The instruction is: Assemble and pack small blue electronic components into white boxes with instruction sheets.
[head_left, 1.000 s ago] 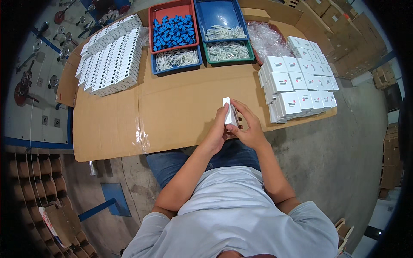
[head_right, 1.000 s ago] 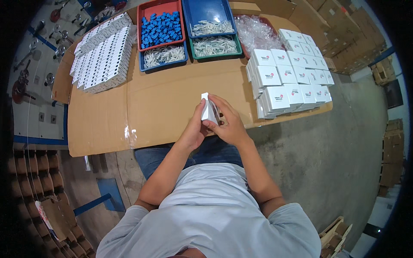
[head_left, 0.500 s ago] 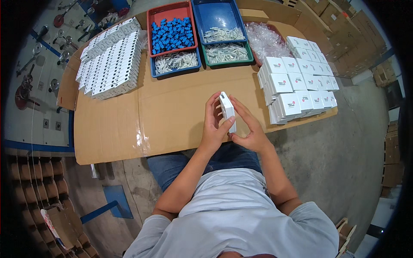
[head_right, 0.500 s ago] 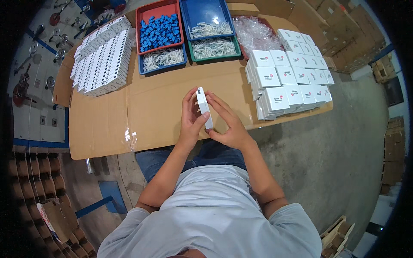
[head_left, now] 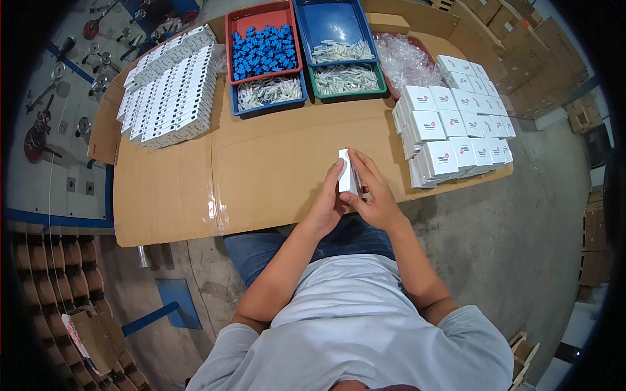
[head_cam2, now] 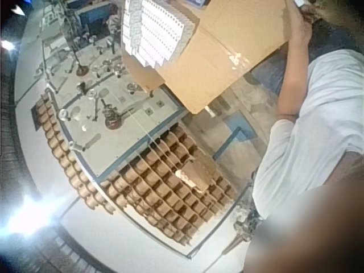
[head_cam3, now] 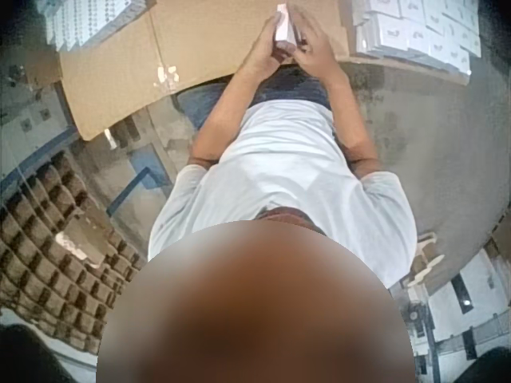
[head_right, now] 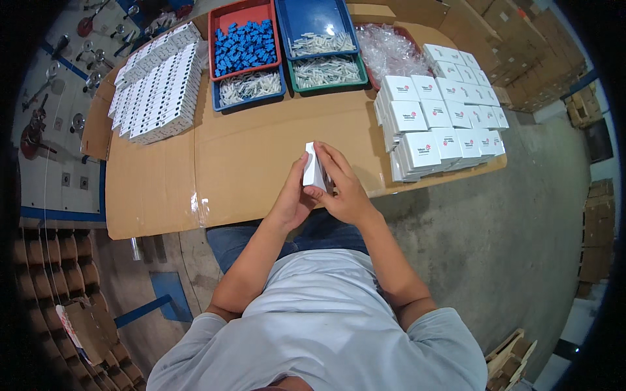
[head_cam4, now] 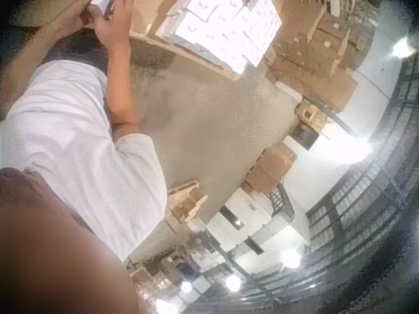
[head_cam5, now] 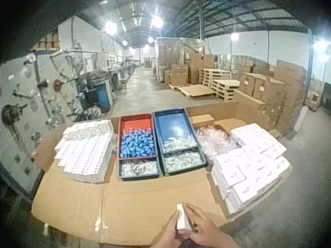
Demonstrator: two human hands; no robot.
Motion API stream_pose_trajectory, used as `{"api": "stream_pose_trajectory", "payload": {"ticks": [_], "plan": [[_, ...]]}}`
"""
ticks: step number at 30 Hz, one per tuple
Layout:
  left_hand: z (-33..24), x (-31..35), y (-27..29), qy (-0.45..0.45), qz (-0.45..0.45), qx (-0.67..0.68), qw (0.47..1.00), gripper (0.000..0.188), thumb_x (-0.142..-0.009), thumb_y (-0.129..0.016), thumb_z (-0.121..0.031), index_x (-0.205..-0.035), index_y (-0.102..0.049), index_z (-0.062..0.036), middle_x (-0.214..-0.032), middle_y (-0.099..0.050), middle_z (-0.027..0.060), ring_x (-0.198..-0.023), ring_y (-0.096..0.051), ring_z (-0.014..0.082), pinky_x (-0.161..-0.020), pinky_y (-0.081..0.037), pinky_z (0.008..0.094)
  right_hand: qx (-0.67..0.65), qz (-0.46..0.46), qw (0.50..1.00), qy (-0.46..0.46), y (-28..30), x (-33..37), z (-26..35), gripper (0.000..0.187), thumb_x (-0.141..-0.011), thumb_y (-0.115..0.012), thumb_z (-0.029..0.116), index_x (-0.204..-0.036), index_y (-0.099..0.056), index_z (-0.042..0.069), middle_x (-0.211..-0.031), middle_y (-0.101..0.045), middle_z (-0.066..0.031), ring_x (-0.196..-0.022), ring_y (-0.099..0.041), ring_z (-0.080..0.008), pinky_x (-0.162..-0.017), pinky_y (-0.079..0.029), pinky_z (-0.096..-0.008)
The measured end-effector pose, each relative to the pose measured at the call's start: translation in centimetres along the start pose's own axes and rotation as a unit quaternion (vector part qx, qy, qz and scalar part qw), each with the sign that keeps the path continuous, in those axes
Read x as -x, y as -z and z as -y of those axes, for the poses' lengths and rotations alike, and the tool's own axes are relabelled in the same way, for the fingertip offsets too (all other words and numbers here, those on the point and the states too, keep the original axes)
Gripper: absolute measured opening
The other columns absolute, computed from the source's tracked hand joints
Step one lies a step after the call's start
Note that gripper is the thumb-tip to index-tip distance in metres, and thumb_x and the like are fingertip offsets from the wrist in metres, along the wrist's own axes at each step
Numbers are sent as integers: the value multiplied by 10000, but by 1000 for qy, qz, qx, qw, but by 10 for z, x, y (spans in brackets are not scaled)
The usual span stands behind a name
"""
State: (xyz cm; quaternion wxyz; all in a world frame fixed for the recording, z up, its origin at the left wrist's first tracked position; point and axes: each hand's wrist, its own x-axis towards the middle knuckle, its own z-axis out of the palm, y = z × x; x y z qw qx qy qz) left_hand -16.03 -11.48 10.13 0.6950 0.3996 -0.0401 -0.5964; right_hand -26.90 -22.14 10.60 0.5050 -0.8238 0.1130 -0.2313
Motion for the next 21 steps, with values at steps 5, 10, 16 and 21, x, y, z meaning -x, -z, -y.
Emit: {"api": "stream_pose_trajectory", "payload": {"ticks": [5,10,16,21], "plan": [[6,-1,0,0,-13,51,999,504,-990,-575,-556,-1259,-592,-131,-1102,-659,37,-987,-666,168,-824,-559,321,66,-32,993,89,-11,-4,-5,778,-958,-670,428,-1528,-398,-26,-1522,-429,-237,-1370,-472,-394,-1128,-397,-427],[-1,15,-15,-41,-40,50,997,500,-991,-587,-541,-1283,-579,-136,-1097,-634,14,-1029,-625,138,-897,-518,294,61,-45,989,124,-16,-9,-6,820,-984,-584,535,-1508,-395,-66,-1490,-437,-270,-1352,-475,-416,-1122,-396,-433],[-12,34,-34,-131,-47,8,990,499,-1024,-547,-502,-1343,-532,-119,-1125,-622,20,-1050,-610,125,-912,-502,290,23,-80,976,200,-22,-21,3,840,-983,-543,585,-1503,-394,-58,-1468,-440,-295,-1350,-460,-448,-1115,-391,-474],[-9,30,-27,-154,-63,7,986,499,-1038,-519,-501,-1347,-530,-108,-1119,-620,20,-1015,-614,116,-870,-512,277,16,-77,968,239,-32,-32,9,806,-993,-509,579,-1484,-403,-52,-1466,-438,-307,-1332,-468,-464,-1107,-391,-496]]}}
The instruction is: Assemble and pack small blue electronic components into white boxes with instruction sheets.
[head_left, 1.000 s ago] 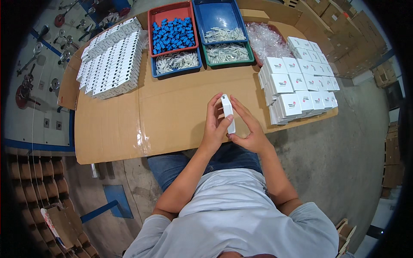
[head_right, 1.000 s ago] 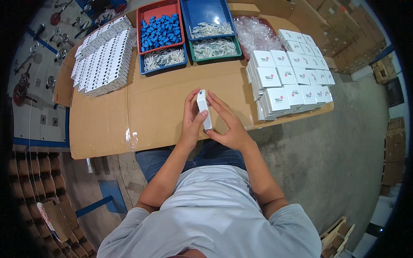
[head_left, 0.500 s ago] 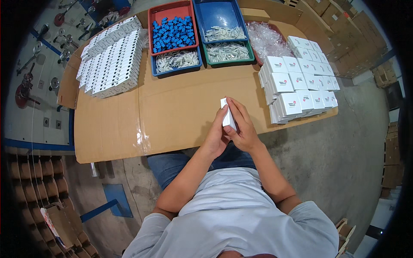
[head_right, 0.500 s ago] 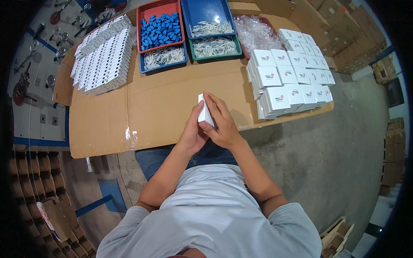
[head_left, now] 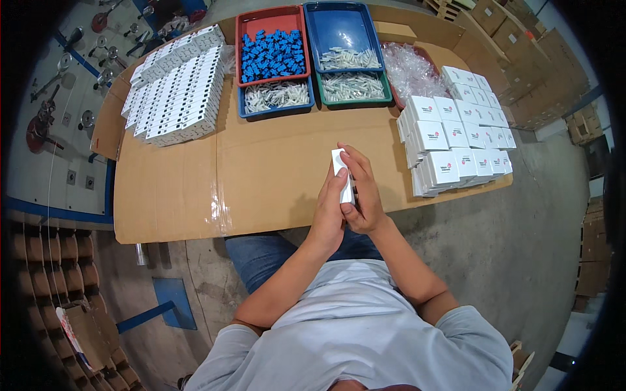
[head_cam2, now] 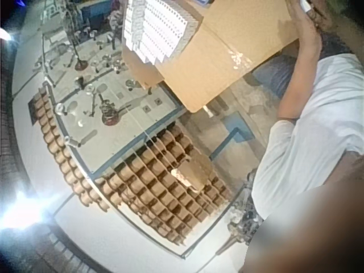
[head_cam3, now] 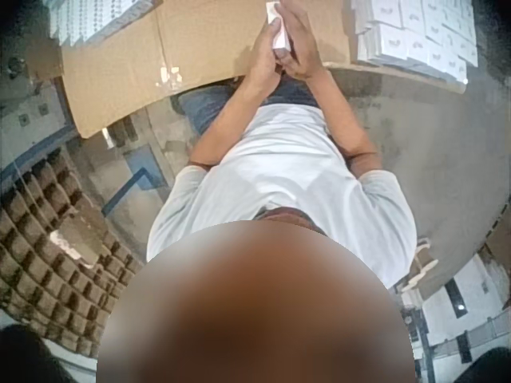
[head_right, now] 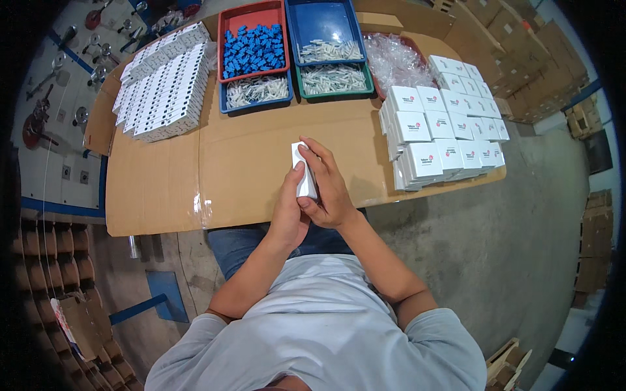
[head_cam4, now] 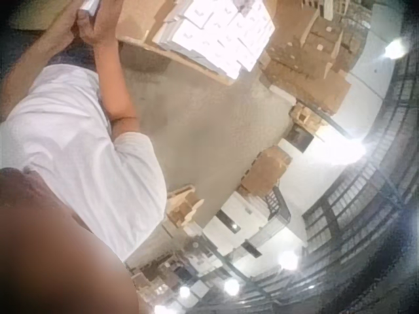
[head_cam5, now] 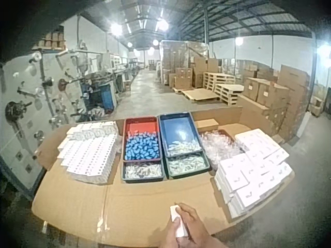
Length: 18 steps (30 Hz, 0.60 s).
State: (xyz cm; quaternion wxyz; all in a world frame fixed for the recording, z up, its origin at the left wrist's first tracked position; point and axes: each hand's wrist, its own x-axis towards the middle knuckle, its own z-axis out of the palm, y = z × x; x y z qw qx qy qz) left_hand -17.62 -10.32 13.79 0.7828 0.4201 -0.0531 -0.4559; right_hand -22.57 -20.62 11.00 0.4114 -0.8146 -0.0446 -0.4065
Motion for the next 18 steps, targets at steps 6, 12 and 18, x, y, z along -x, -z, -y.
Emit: {"api": "stream_pose_trajectory", "payload": {"ticks": [6,12,18], "plan": [[-8,1,0,4,-20,-37,999,502,-1046,-498,-508,-1326,-542,-93,-1126,-616,27,-1005,-607,119,-855,-509,277,-5,-4,1000,4,-6,-2,-6,745,-1035,-408,557,-1454,-421,-59,-1472,-432,-334,-1343,-463,-453,-1129,-356,-508],[13,-5,5,-58,-35,-30,997,473,-1060,-479,-487,-1290,-554,-80,-1091,-619,25,-979,-597,115,-835,-494,265,18,-7,1000,9,-6,2,-3,730,-1057,-362,548,-1430,-460,-73,-1411,-501,-345,-1302,-516,-462,-1090,-411,-504],[19,-2,6,-59,-41,-22,997,435,-1067,-474,-460,-1246,-573,-77,-1071,-619,16,-968,-592,101,-830,-490,264,8,-11,1000,19,-6,10,-7,715,-1061,-414,516,-1398,-487,-110,-1391,-508,-360,-1245,-558,-498,-1032,-472,-492]]}}
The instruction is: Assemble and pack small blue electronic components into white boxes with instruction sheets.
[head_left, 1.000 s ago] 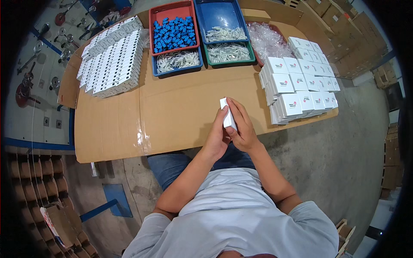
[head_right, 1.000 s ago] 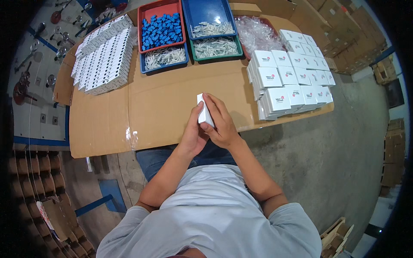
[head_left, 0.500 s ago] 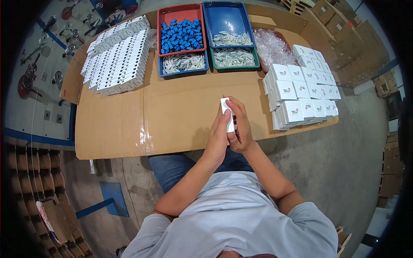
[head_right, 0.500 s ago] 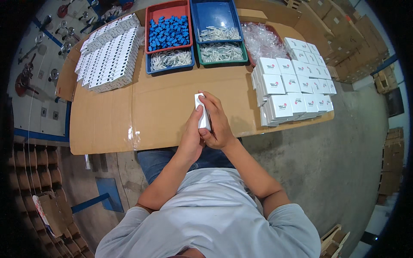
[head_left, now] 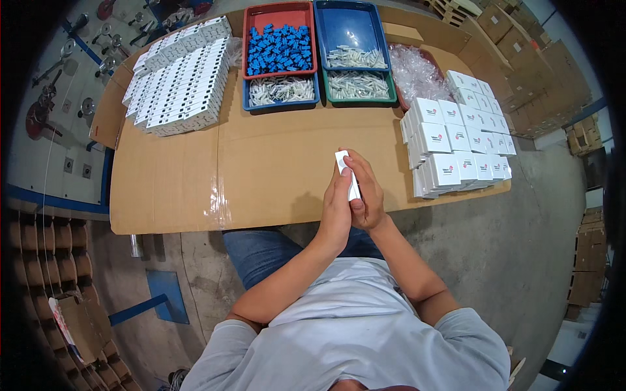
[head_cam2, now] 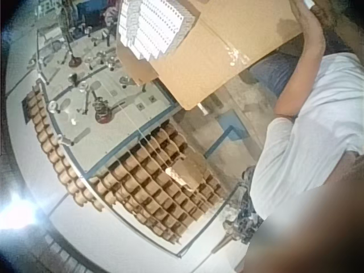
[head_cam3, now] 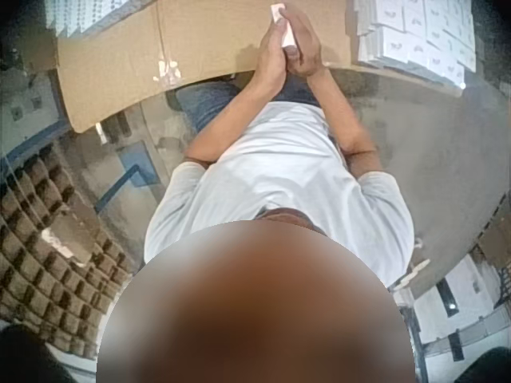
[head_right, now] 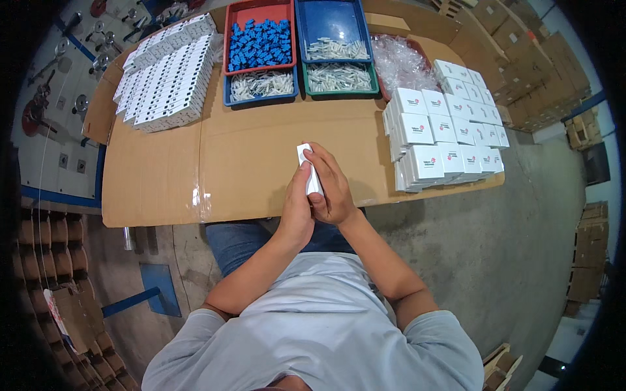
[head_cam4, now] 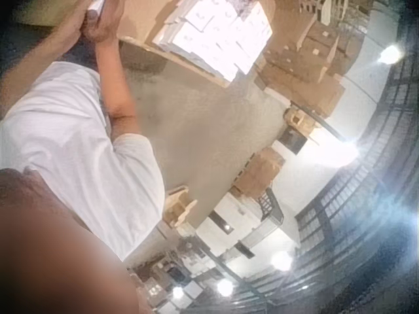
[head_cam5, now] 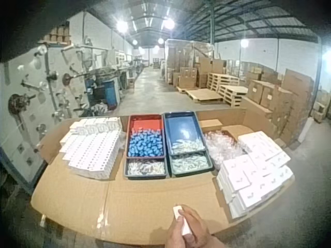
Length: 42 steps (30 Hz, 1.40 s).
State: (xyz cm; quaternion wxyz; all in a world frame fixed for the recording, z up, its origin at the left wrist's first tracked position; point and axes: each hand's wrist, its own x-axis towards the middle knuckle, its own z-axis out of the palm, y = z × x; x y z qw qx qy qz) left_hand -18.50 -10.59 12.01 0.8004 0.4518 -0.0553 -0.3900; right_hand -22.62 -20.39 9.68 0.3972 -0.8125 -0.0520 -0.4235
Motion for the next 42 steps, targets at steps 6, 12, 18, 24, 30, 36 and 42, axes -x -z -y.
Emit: {"api": "stream_pose_trajectory", "payload": {"ticks": [6,12,18,24,30,36,42], "plan": [[4,1,-2,-2,-16,3,1000,410,-1061,-489,-447,-1230,-584,-85,-1054,-622,0,-948,-590,88,-817,-489,259,1,-2,1000,-21,0,6,0,690,-1077,-335,519,-1412,-491,-64,-1390,-533,-348,-1292,-545,-474,-1071,-440,-485],[0,3,-4,20,-32,14,999,402,-1039,-525,-464,-1192,-591,-98,-1027,-617,0,-937,-589,96,-816,-487,275,-21,-12,999,-34,-2,10,-2,708,-1076,-316,532,-1421,-481,-64,-1410,-519,-350,-1306,-538,-465,-1088,-423,-478],[0,-12,13,9,6,17,1000,488,-999,-546,-343,-1417,-486,-98,-1208,-598,68,-1101,-566,147,-955,-456,308,-106,29,989,-100,6,-2,1,914,-1006,-359,701,-1561,-304,-24,-1578,-377,-260,-1465,-385,-374,-1182,-319,-469],[2,-17,37,-132,78,-129,980,756,-933,-485,-157,-1629,-197,-97,-1462,-423,158,-1383,-405,246,-1142,-338,364,-235,49,933,-269,9,8,5,865,-939,-651,556,-1574,-342,55,-1630,-320,-174,-1498,-346,-320,-1202,-297,-461],[7,-8,42,-121,63,-45,990,720,-1030,-480,-437,-1630,-216,-139,-1536,-416,98,-1387,-435,212,-1152,-350,369,-238,91,919,-299,9,19,6,694,-943,-731,301,-1517,-442,39,-1582,-384,-179,-1453,-402,-305,-1183,-335,-409],[-17,1,54,232,84,5,969,661,-1025,-417,-657,-1422,-499,-136,-1256,-589,48,-1142,-589,155,-943,-465,320,-82,126,971,-188,7,16,12,581,-956,-677,258,-1459,-495,31,-1532,-428,-216,-1399,-456,-356,-1148,-373,-428],[-9,9,40,179,55,37,982,510,-1036,-482,-571,-1331,-547,-159,-1162,-627,8,-1092,-614,117,-944,-488,320,-41,119,980,-152,-2,15,4,571,-977,-639,371,-1410,-527,17,-1523,-431,-239,-1357,-487,-410,-1108,-413,-457]]}}
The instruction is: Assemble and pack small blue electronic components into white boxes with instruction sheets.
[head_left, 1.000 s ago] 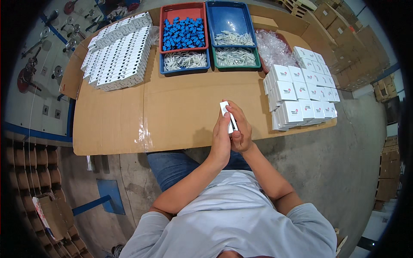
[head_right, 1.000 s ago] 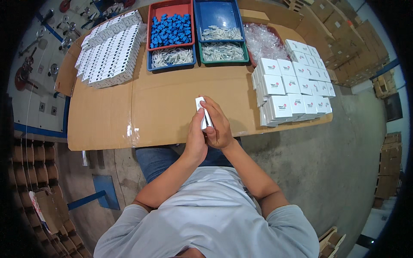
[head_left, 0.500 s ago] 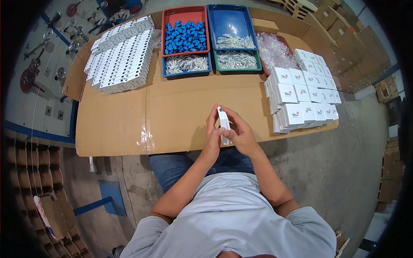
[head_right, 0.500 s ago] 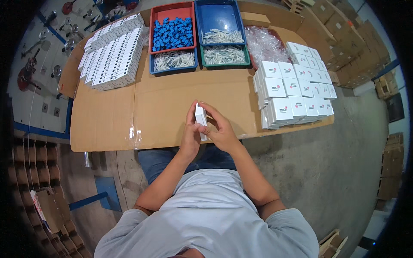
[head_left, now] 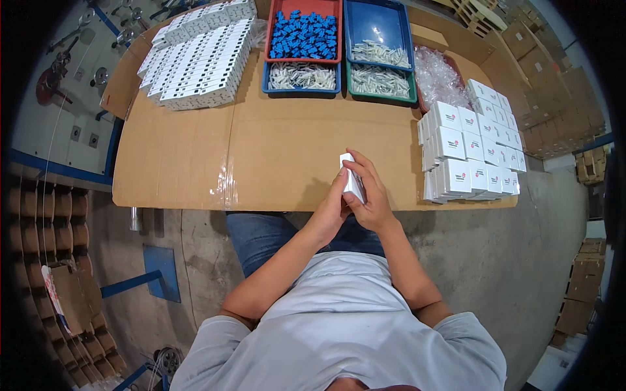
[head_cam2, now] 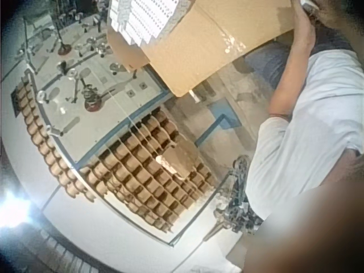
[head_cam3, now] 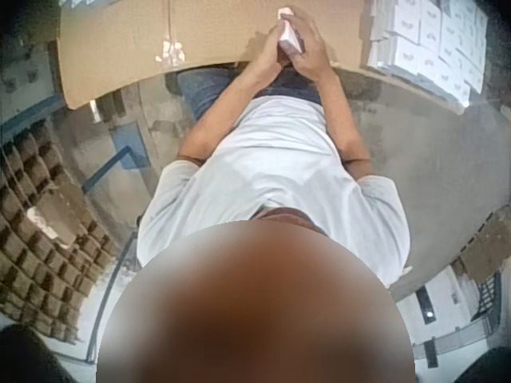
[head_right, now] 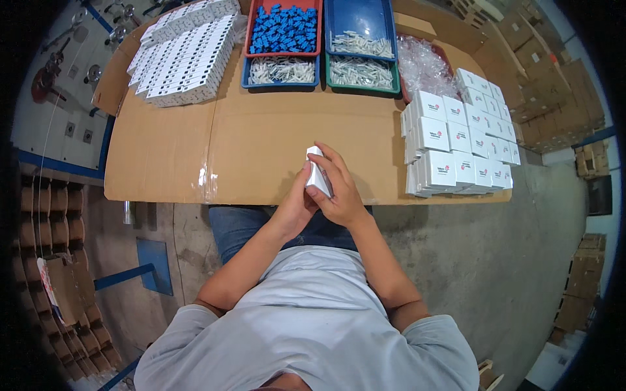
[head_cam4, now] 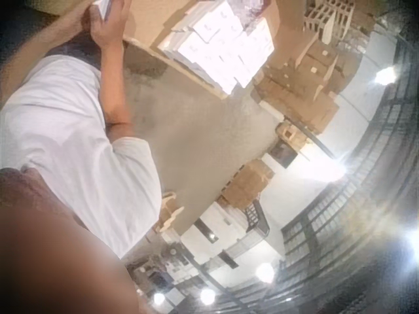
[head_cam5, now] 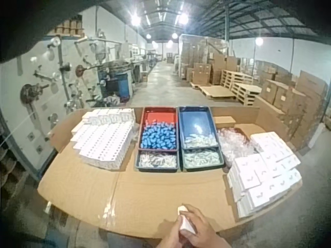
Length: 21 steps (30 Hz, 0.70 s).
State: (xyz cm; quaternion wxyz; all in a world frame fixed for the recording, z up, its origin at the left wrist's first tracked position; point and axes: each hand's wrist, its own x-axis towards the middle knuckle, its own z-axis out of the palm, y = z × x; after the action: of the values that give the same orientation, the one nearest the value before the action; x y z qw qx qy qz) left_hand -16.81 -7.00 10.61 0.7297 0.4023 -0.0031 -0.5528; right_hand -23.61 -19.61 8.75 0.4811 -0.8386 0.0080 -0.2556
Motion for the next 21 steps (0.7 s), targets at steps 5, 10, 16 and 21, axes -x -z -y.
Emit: {"api": "stream_pose_trajectory", "payload": {"ticks": [5,10,16,21], "plan": [[6,-5,3,-30,-22,21,999,508,-1049,-464,-553,-1333,-536,-138,-1182,-609,20,-1107,-605,139,-988,-470,336,29,-10,999,17,-2,0,0,542,-999,-610,380,-1382,-551,1,-1489,-465,-258,-1322,-516,-426,-1094,-428,-454],[16,-6,3,-49,-19,39,998,511,-1061,-439,-530,-1361,-505,-121,-1220,-589,41,-1158,-582,162,-1021,-459,354,27,-1,999,21,3,3,-4,515,-1070,-455,370,-1390,-540,-24,-1470,-501,-273,-1343,-521,-417,-1113,-410,-430],[15,-9,6,-48,-8,48,998,513,-1065,-420,-522,-1370,-498,-117,-1264,-578,55,-1204,-562,177,-1049,-437,373,-5,-4,1000,22,3,-1,-2,459,-1052,-499,274,-1387,-542,-37,-1471,-503,-271,-1323,-537,-420,-1102,-426,-429],[15,-10,7,-56,6,19,998,538,-1062,-414,-547,-1375,-500,-119,-1294,-577,59,-1217,-555,183,-1057,-424,400,-40,-17,999,7,-2,2,-4,525,-1069,-467,345,-1437,-501,-27,-1513,-480,-252,-1365,-517,-396,-1120,-412,-418]]}}
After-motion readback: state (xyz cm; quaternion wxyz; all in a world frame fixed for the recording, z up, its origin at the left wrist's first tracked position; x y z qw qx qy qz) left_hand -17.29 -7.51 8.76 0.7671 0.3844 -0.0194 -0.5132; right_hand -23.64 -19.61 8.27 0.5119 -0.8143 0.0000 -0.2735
